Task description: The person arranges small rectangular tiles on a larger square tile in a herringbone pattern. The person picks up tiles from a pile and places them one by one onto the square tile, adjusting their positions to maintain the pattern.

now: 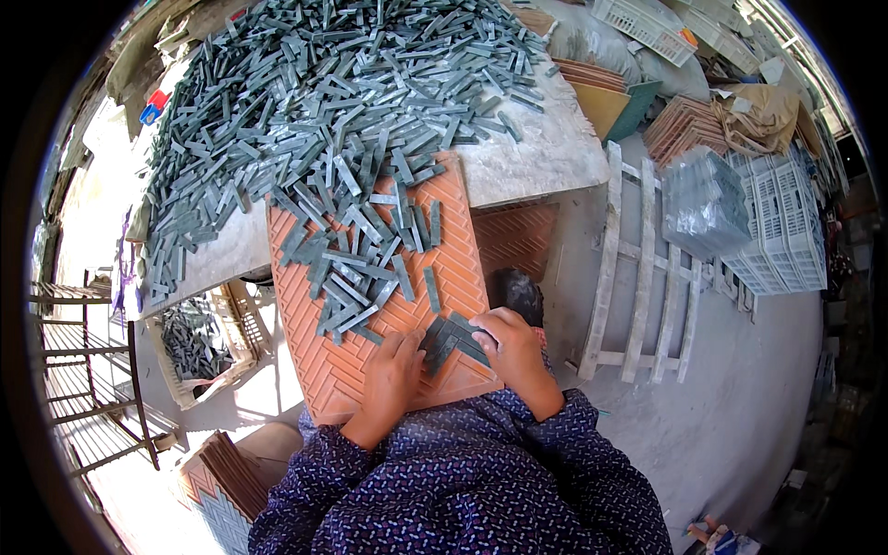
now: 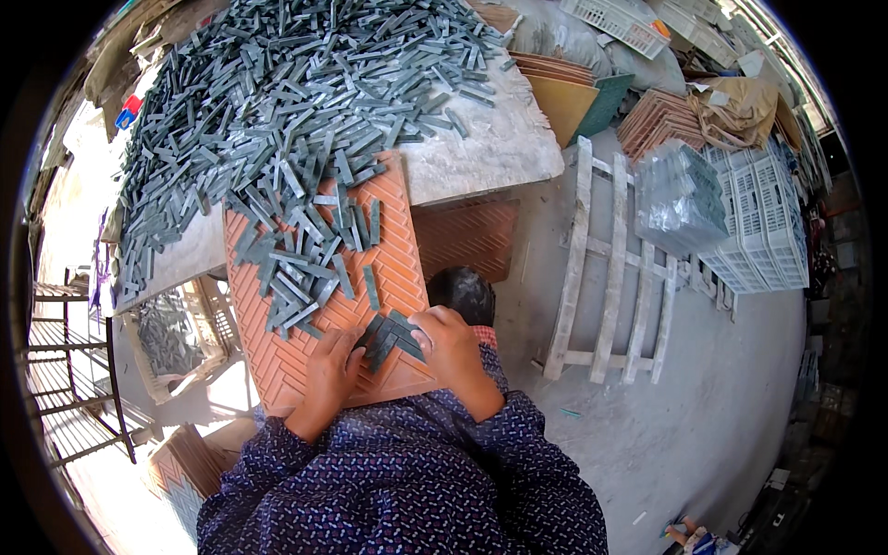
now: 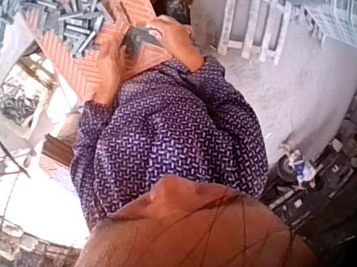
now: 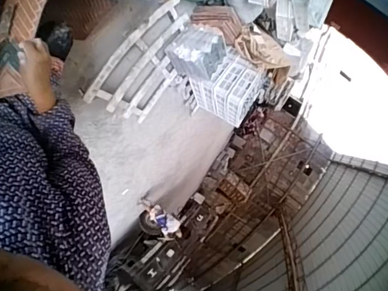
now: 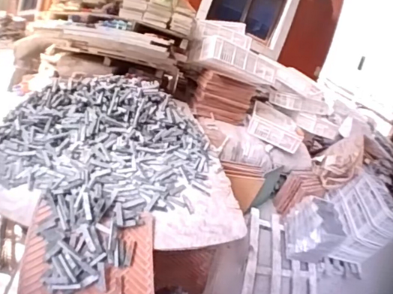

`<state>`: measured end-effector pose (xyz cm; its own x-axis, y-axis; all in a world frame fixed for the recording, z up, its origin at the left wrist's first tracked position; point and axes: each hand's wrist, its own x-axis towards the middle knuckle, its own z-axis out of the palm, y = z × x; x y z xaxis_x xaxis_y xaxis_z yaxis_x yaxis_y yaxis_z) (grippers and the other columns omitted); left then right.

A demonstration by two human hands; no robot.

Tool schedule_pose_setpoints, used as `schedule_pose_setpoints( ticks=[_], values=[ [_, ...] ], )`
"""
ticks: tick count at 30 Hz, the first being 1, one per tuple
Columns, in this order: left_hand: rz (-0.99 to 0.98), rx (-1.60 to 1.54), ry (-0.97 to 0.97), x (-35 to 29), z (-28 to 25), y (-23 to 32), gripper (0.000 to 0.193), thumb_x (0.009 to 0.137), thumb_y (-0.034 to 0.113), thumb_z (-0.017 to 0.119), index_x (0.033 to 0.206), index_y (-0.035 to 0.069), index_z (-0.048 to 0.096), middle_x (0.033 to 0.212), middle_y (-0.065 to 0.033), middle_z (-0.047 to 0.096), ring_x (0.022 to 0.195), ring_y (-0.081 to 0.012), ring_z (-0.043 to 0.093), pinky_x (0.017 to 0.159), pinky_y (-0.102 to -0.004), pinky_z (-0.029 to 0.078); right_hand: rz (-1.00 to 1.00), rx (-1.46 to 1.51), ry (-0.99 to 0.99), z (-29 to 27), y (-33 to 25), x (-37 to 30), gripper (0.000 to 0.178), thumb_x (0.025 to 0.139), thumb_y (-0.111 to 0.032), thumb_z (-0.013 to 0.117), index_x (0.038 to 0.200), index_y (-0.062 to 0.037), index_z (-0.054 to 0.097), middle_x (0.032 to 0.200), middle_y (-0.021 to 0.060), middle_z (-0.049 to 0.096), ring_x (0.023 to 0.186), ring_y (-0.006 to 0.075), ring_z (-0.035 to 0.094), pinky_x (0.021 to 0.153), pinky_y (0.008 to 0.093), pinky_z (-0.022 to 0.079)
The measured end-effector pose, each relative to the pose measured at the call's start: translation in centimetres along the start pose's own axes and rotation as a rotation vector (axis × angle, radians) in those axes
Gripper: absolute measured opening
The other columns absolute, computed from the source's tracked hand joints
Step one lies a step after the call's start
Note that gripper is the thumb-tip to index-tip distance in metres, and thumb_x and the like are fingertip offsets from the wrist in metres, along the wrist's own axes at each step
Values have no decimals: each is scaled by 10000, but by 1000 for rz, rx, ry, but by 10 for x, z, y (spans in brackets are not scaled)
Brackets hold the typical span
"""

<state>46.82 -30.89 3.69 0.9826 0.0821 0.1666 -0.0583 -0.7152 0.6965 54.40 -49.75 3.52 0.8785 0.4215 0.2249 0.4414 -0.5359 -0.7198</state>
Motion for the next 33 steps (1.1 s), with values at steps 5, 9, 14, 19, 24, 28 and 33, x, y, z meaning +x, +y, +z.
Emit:
schedule_pose_setpoints(
  ticks=[5, 9, 14, 19, 24, 28, 33],
  values=[
    [71, -30, 7, 5, 9, -2, 319, 756, -13, 659, 1072, -14, 618, 849, -146, 566, 756, -322, 590, 644, -388, 486, -33, -22, -71, -2, 3, 3, 173, 747, -13, 689, 913, -19, 641, 841, 128, 619, 775, 299, 617, 673, 356, 489],
    [93, -8, -17, 9, 14, -8, 320, 750, -19, 652, 1067, -30, 612, 865, -146, 569, 756, -319, 590, 644, -393, 488, -37, -51, -89, -5, -14, 23, 143, 771, -41, 675, 908, -20, 638, 839, 124, 618, 783, 298, 620, 667, 363, 493],
    [81, -64, 39, 8, 7, -1, 279, 776, 20, 614, 1053, -14, 605, 865, -142, 562, 775, -332, 589, 665, -399, 495, -64, -45, -35, 18, -25, 51, 230, 762, -92, 700, 960, -32, 600, 838, 124, 620, 766, 306, 620, 642, 379, 493],
    [33, -7, 73, 12, -6, -8, 206, 800, 41, 610, 1001, -5, 598, 879, -152, 567, 790, -343, 594, 674, -407, 497, -2, -171, -73, 36, -31, 69, 335, 734, -114, 728, 1007, -45, 546, 824, 134, 617, 742, 313, 621, 616, 393, 490],
    [-93, 39, 113, 41, -14, -6, 305, 818, 98, 642, 1095, 3, 556, 970, -168, 580, 796, -358, 611, 639, -408, 505, 144, 46, -86, 8, -29, 62, 316, 717, -55, 723, 996, -48, 575, 857, 142, 617, 759, 304, 629, 644, 383, 496],
    [-147, 204, 99, 65, -7, 0, 402, 823, 177, 657, 1151, 11, 496, 1009, -188, 568, 754, -364, 615, 593, -418, 515, 71, 26, -58, -13, -14, 39, 269, 721, -4, 711, 978, -27, 637, 890, 141, 619, 798, 308, 628, 689, 361, 499],
    [-195, 267, 53, 77, 2, -2, 431, 798, 150, 667, 1175, 26, 499, 1012, -163, 576, 767, -346, 618, 593, -412, 512, 56, 35, -105, -16, -2, 13, 265, 721, -1, 710, 975, -18, 640, 892, 139, 611, 839, 314, 611, 738, 358, 489]
  ],
)
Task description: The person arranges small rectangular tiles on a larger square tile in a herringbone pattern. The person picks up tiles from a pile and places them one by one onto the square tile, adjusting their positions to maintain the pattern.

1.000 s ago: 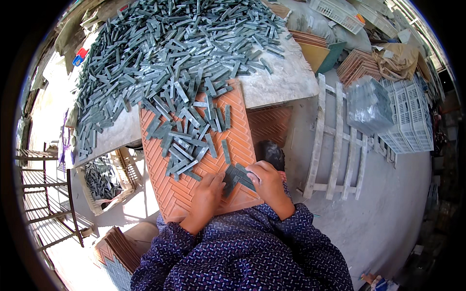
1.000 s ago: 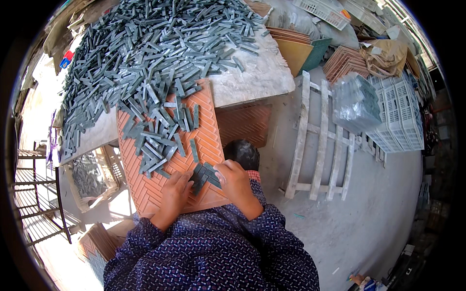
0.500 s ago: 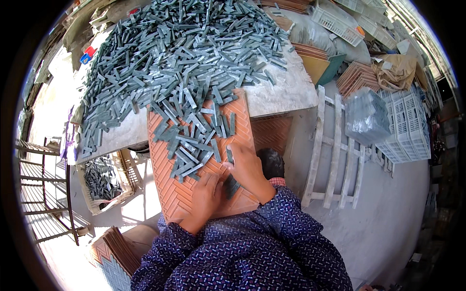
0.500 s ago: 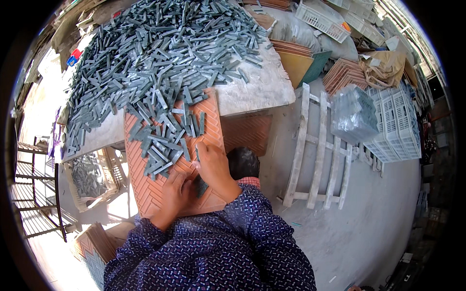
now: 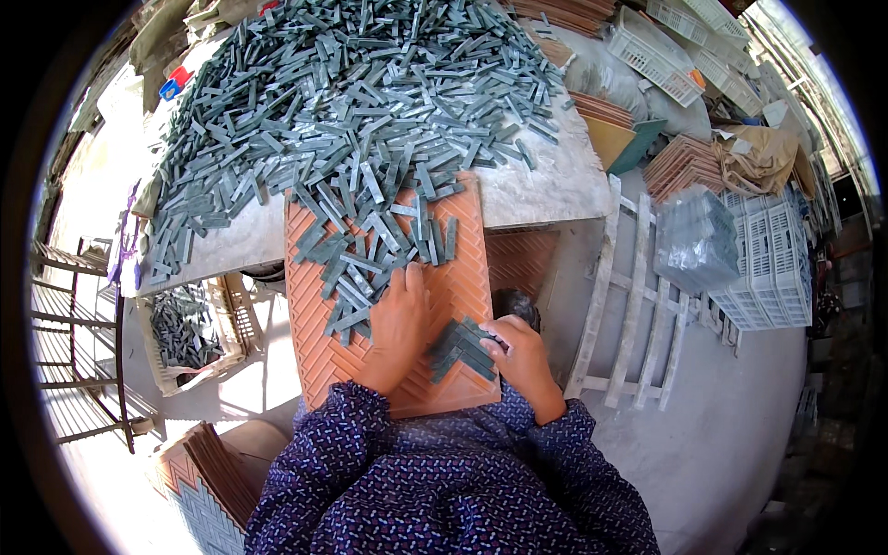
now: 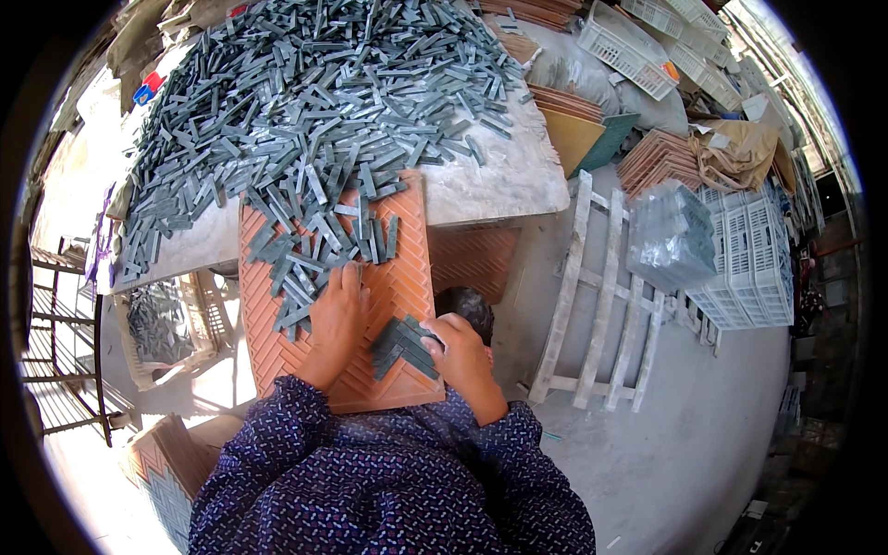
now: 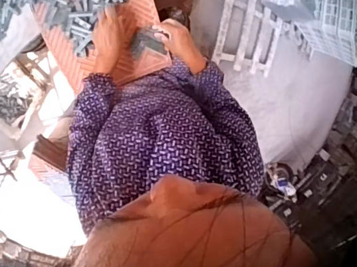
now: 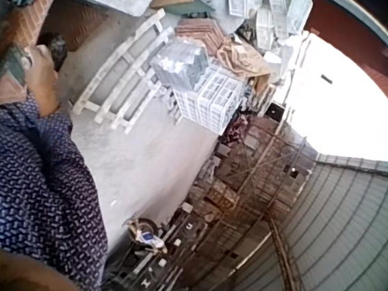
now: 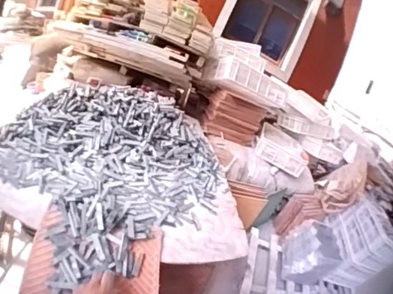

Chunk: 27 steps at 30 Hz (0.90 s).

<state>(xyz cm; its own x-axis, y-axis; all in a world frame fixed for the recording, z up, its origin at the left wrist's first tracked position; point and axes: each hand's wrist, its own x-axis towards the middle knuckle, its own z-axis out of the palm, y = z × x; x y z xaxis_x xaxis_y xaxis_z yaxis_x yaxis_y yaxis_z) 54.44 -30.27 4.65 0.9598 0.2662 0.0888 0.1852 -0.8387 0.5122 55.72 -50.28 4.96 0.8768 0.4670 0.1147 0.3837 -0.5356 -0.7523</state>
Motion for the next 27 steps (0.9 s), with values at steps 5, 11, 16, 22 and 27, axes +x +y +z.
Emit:
schedule_pose_setpoints(
  ticks=[5, 11, 16, 22, 27],
  values=[
    [185, -145, 88, -20, -1, -10, 378, 771, 98, 683, 1118, 31, 546, 978, -138, 596, 829, -332, 610, 668, -398, 501, -62, 15, 73, 6, 3, -5, 246, 716, 24, 695, 954, -15, 644, 883, 133, 606, 837, 305, 603, 731, 357, 489],
    [207, -193, 21, -43, 3, -13, 324, 763, 77, 691, 1056, 4, 574, 938, -135, 604, 866, -331, 598, 720, -390, 492, -89, 20, 75, 14, 7, 4, 219, 743, 39, 680, 955, -11, 656, 889, 139, 622, 820, 303, 621, 721, 340, 494],
    [215, -227, 43, -47, 12, -17, 309, 756, 68, 690, 1037, 2, 578, 918, -143, 595, 845, -338, 590, 722, -396, 485, -76, 37, 42, 14, 7, 12, 219, 743, 31, 682, 957, -9, 658, 897, 141, 628, 826, 304, 624, 728, 335, 494],
    [220, -206, 43, -56, 6, -17, 249, 754, 40, 674, 986, -2, 594, 891, -148, 582, 808, -344, 581, 697, -401, 477, -7, 79, 48, 6, -2, 11, 238, 769, 5, 685, 1003, -7, 646, 903, 147, 635, 793, 271, 646, 703, 318, 503],
    [181, -222, 27, -56, 8, -12, 233, 764, 33, 658, 988, 6, 600, 884, -157, 576, 790, -351, 582, 671, -409, 477, -6, 103, 83, 3, -1, 7, 238, 786, 6, 677, 1020, 0, 635, 906, 152, 640, 753, 240, 657, 678, 306, 506]
  ],
)
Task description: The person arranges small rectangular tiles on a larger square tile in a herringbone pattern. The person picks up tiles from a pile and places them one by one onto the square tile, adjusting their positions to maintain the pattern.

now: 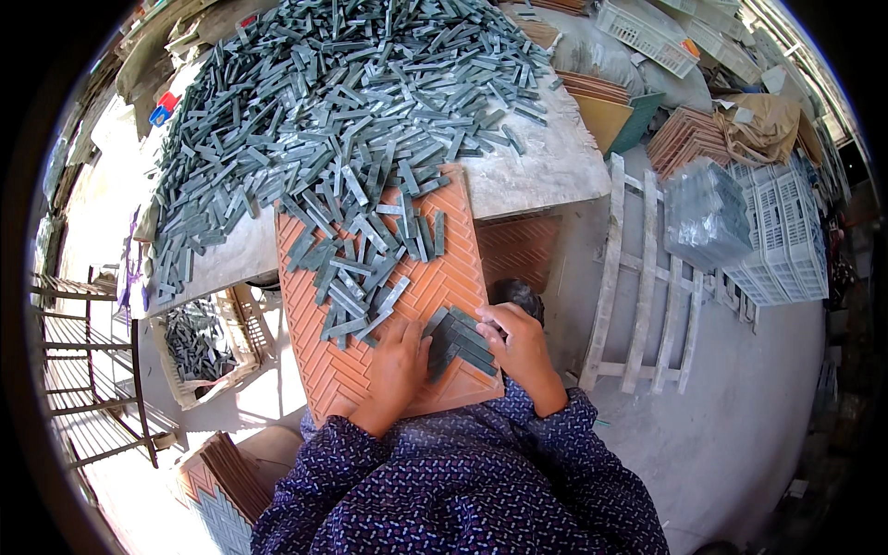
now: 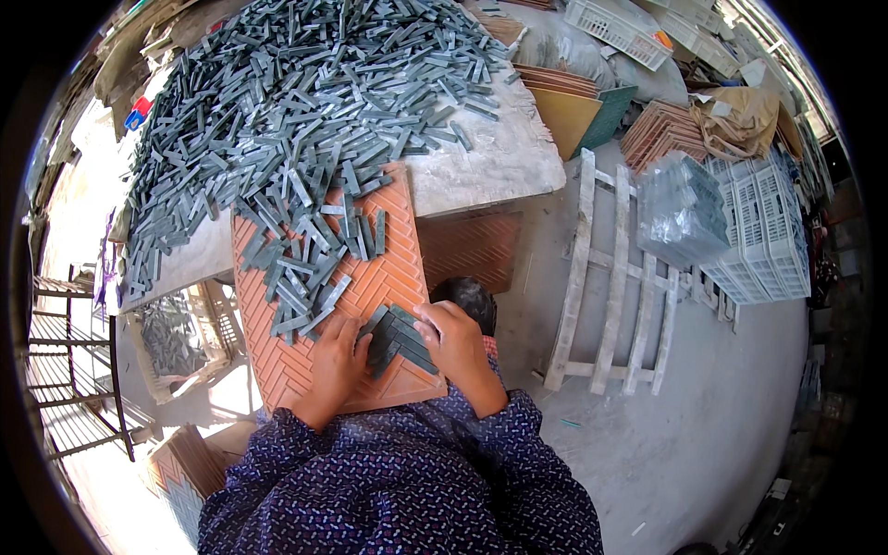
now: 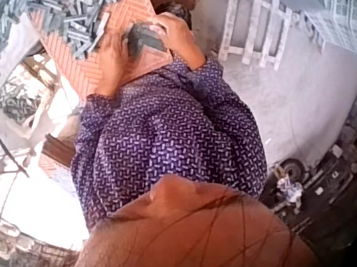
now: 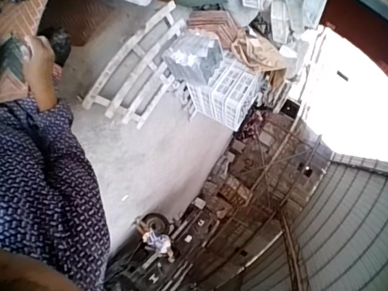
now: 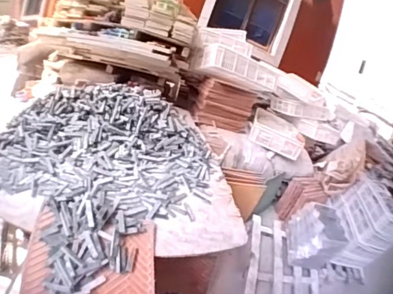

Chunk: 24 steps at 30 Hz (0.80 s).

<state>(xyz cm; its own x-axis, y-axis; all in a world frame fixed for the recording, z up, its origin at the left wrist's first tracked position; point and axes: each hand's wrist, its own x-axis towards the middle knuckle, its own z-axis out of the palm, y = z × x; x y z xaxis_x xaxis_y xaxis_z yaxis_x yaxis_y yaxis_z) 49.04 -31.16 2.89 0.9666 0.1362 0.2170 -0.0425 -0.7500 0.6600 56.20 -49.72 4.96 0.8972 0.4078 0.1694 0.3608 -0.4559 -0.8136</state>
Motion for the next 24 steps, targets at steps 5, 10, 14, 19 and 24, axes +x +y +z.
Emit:
schedule_pose_setpoints(
  ticks=[5, 10, 14, 19, 24],
  values=[
    [-11, -19, -17, 2, -2, 4, 209, 784, 20, 632, 990, 4, 601, 867, -166, 572, 773, -360, 582, 650, -419, 478, 2, 11, 0, 0, -5, -1, 225, 787, 7, 675, 1008, 7, 634, 894, 152, 642, 756, 249, 656, 679, 313, 504],
    [19, -32, -62, -1, -2, -2, 189, 811, 17, 604, 999, -3, 612, 861, -168, 574, 757, -366, 588, 645, -420, 480, -60, -14, -5, 4, -6, -1, 213, 788, 4, 677, 996, 13, 633, 880, 156, 642, 756, 264, 652, 666, 316, 502],
    [-7, -37, 13, 0, 0, 4, 197, 816, 16, 599, 1010, -3, 627, 856, -160, 576, 746, -359, 590, 652, -410, 483, -37, 15, -8, 5, -7, -1, 205, 787, 3, 680, 987, 17, 635, 877, 156, 645, 757, 265, 652, 661, 313, 502],
    [37, -38, 83, 4, 0, -2, 204, 814, 12, 600, 1015, 7, 638, 832, -148, 573, 729, -339, 590, 636, -398, 483, -52, 10, 35, 3, -3, -3, 203, 785, 6, 681, 983, 19, 636, 874, 155, 649, 756, 262, 653, 661, 306, 502],
    [35, -30, 51, 2, 5, -3, 197, 812, 10, 600, 1006, 15, 638, 792, -140, 562, 696, -323, 583, 599, -393, 477, -50, 10, 41, 3, -7, -2, 191, 784, 10, 678, 971, 17, 639, 866, 157, 648, 752, 263, 653, 661, 306, 500]
  ],
)
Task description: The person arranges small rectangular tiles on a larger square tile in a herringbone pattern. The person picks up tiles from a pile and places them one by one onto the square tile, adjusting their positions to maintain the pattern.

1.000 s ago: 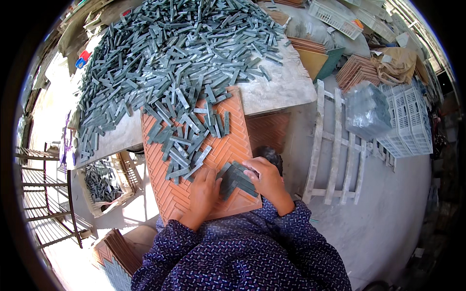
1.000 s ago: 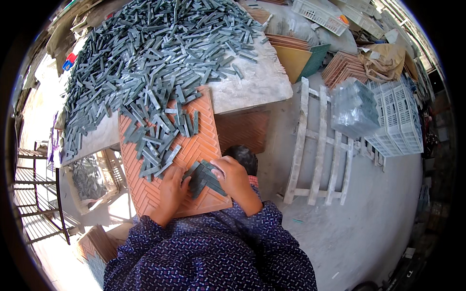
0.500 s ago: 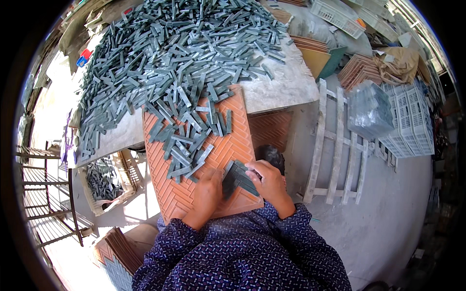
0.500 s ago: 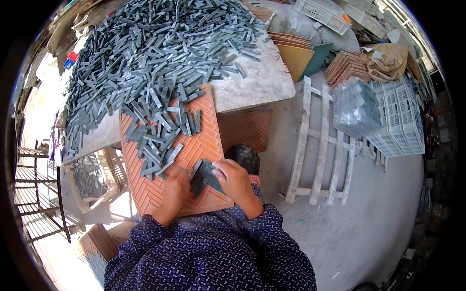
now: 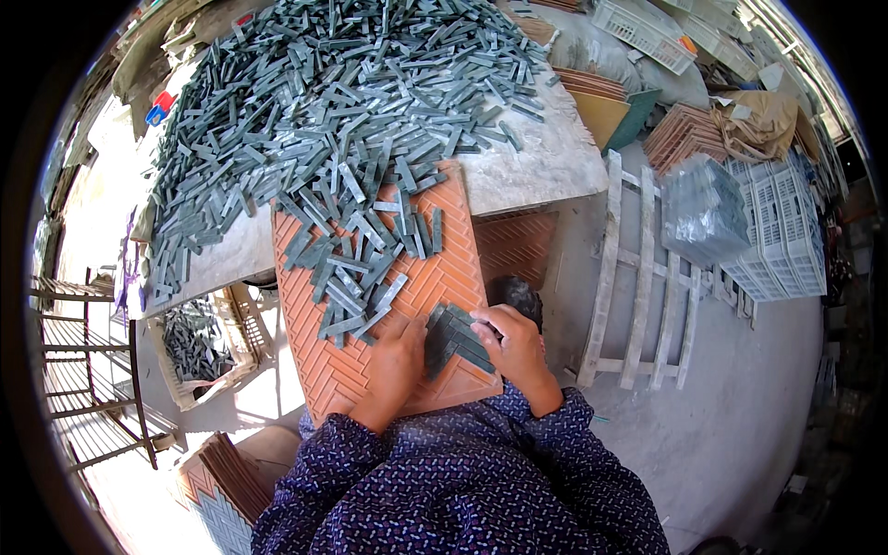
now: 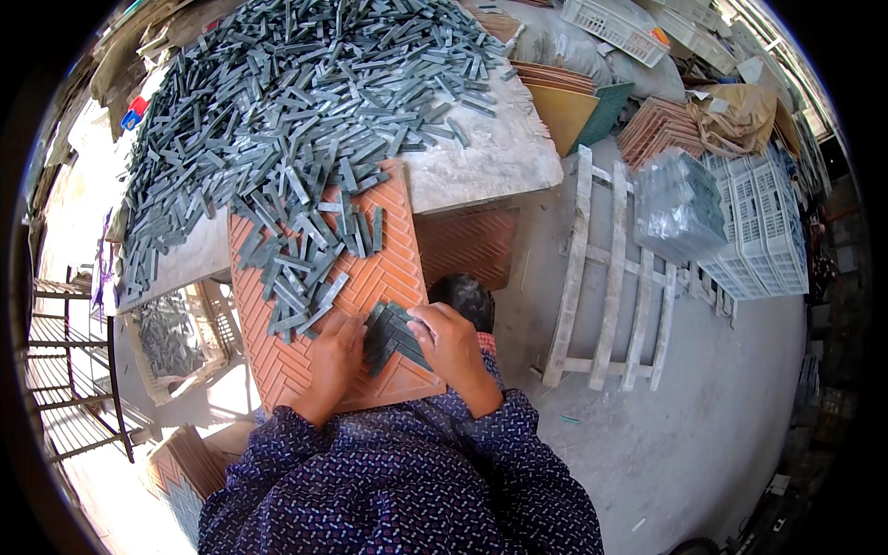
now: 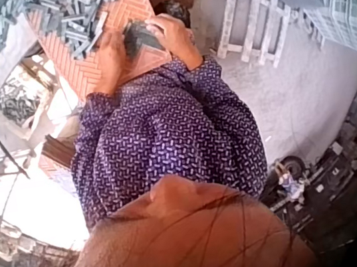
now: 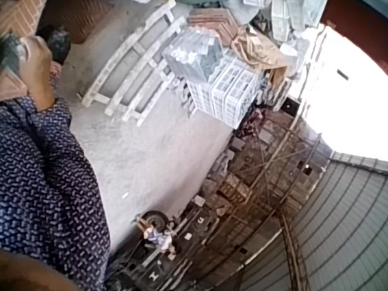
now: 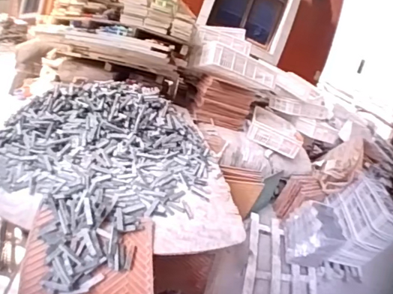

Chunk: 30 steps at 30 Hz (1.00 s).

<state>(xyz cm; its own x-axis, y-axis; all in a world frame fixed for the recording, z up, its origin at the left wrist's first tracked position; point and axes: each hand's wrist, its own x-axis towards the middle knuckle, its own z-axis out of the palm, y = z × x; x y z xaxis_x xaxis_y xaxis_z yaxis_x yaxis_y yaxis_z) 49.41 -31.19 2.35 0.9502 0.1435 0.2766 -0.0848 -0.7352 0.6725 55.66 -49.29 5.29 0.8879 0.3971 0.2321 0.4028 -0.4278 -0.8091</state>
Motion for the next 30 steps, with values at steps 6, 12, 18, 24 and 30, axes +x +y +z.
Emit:
schedule_pose_setpoints(
  ticks=[6, 12, 18, 24, 30],
  values=[
    [1, 51, -34, 7, 4, 2, 174, 825, 46, 566, 988, 24, 623, 805, -135, 571, 706, -322, 600, 599, -404, 491, -15, -3, -11, 0, -1, 11, 169, 787, 8, 662, 954, 13, 639, 851, 165, 640, 748, 287, 647, 656, 328, 499],
    [46, 66, -32, 22, 3, 3, 123, 820, 65, 614, 937, 26, 611, 799, -147, 567, 679, -341, 586, 583, -421, 469, -102, -62, 31, 24, 12, 61, 192, 783, -75, 693, 948, -16, 616, 836, 157, 630, 739, 313, 634, 641, 373, 502],
    [-24, 39, 78, 74, -6, 9, 178, 810, 107, 644, 905, 17, 524, 824, -164, 577, 705, -370, 588, 581, -441, 469, 52, -168, -23, 43, 17, 114, 292, 739, -189, 762, 923, -61, 574, 826, 118, 633, 725, 295, 632, 581, 385, 474],
    [-155, 195, -43, 104, -1, -7, 248, 830, 167, 624, 950, 28, 458, 904, -192, 609, 738, -409, 629, 605, -492, 512, 241, -256, -36, 51, 12, 122, 281, 764, -200, 722, 958, -84, 555, 863, 114, 636, 785, 330, 632, 642, 446, 482],
    [-113, 219, 182, 96, -1, -19, 164, 817, 95, 598, 949, 59, 509, 837, -141, 596, 691, -365, 612, 557, -449, 487, 183, -391, 38, 49, 11, 112, 255, 775, -154, 678, 971, -64, 542, 905, 128, 620, 825, 368, 620, 702, 467, 490]
  ],
)
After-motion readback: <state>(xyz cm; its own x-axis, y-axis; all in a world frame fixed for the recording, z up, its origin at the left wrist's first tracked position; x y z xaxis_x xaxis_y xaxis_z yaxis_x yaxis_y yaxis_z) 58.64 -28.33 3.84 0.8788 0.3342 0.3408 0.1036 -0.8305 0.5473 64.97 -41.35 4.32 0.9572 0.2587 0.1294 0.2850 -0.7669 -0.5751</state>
